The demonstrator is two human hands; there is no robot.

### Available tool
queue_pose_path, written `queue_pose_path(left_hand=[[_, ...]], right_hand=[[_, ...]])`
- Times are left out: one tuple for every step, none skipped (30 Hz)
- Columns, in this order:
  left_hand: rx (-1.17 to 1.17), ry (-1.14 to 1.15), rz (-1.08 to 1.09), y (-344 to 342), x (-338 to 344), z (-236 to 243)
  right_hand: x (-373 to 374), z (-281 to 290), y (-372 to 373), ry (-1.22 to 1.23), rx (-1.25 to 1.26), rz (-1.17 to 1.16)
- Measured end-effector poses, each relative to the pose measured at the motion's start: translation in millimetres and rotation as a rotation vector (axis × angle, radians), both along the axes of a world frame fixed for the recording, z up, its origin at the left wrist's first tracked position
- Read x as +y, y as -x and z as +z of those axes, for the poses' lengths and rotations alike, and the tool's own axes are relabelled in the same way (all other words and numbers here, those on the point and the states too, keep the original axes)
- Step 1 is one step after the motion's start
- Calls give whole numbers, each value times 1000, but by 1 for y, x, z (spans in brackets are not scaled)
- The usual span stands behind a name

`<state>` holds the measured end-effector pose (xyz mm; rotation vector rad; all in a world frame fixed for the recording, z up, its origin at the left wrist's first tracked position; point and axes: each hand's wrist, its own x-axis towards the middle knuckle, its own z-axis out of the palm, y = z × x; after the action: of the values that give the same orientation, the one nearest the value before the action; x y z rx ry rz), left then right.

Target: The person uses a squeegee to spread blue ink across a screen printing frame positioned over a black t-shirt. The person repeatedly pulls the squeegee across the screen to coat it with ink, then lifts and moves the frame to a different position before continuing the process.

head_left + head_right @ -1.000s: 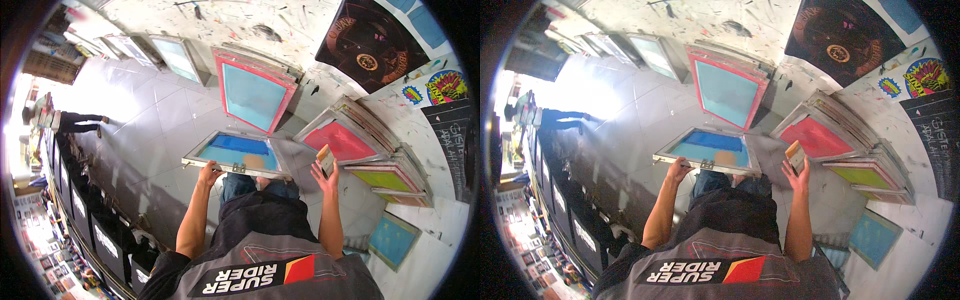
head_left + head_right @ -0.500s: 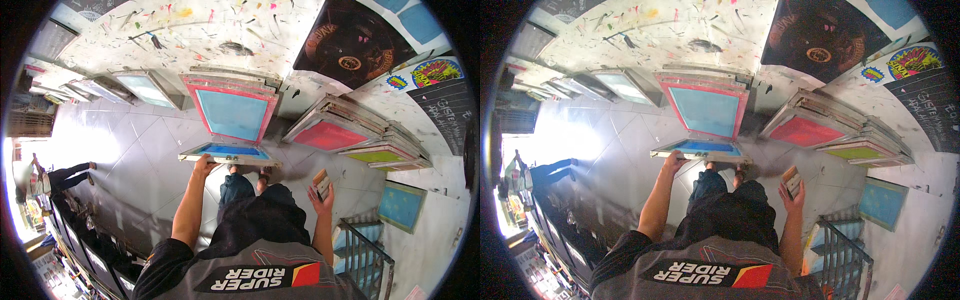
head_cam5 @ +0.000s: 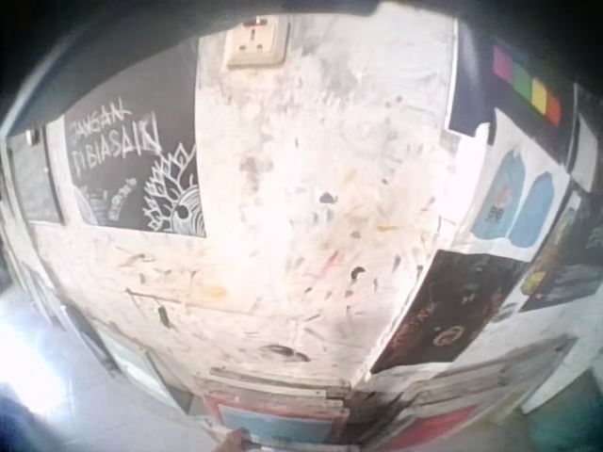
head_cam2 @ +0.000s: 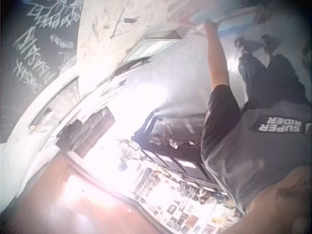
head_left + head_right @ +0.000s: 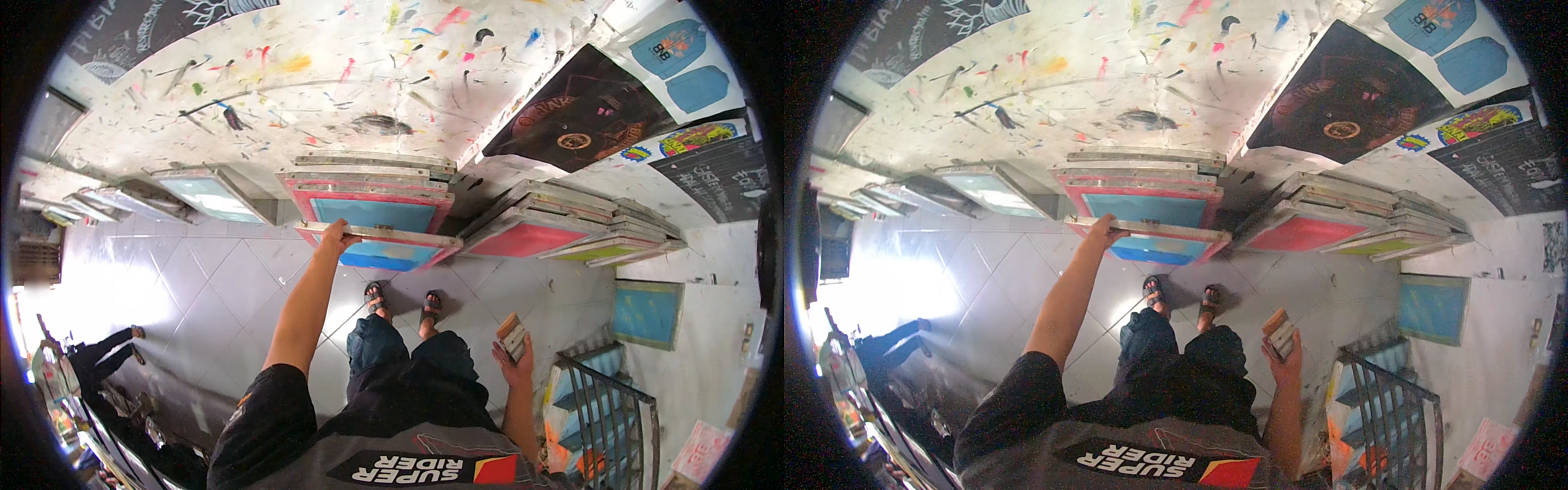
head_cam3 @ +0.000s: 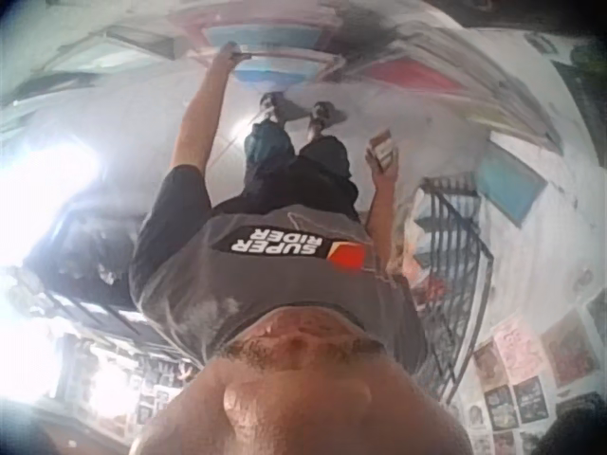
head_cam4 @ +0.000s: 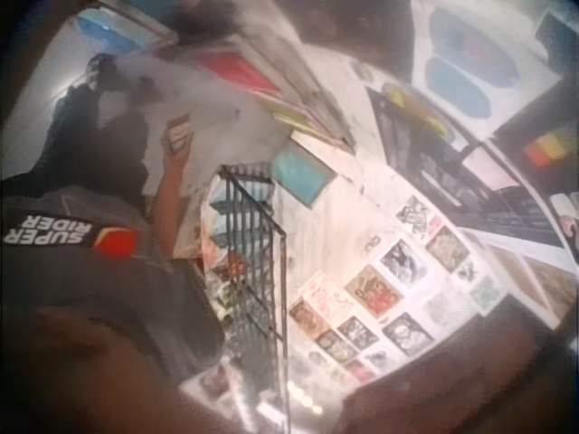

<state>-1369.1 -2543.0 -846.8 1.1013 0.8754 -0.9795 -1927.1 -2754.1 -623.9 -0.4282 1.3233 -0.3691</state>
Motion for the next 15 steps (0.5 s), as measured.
queue_pose_path(left_hand=[[-62,13,-55,-10,-3,-14],[-129,25,-106,-20,-3,-26],[-192,38,-169,-27,-13,-26],[-17,21,-91,-38,-21,-26],[-26,33,-108,-41,-25,-25],[-45,43,-130,-51,-23,-31],[-62,56,-145,-60,-19,-39],[-71,63,-136,-69,-19,-38],[-108,109,-125,-74,-20,-40],[-137,158,-114,-76,-19,-44],[-167,212,-119,-77,-23,-44],[-243,315,-162,-84,-19,-44],[-316,436,-212,-90,-20,-44],[-844,185,-829,-80,-20,-29],[-1414,-267,-1281,-73,-18,-8]], right_hand=[[8,-11,15,23,-13,13],[13,-17,21,43,-31,31],[22,-15,22,25,5,-20],[33,-11,23,5,41,-70],[43,-8,24,-16,75,-120],[52,-5,23,-25,87,-149],[59,-3,22,-31,100,-171],[66,-3,19,-35,102,-196],[72,-2,19,-23,104,-199],[78,-1,21,-9,113,-204],[86,2,28,6,117,-224],[88,1,29,5,83,-211],[86,-2,31,18,48,-208],[92,-3,41,33,43,-240],[100,-3,50,31,52,-258]])
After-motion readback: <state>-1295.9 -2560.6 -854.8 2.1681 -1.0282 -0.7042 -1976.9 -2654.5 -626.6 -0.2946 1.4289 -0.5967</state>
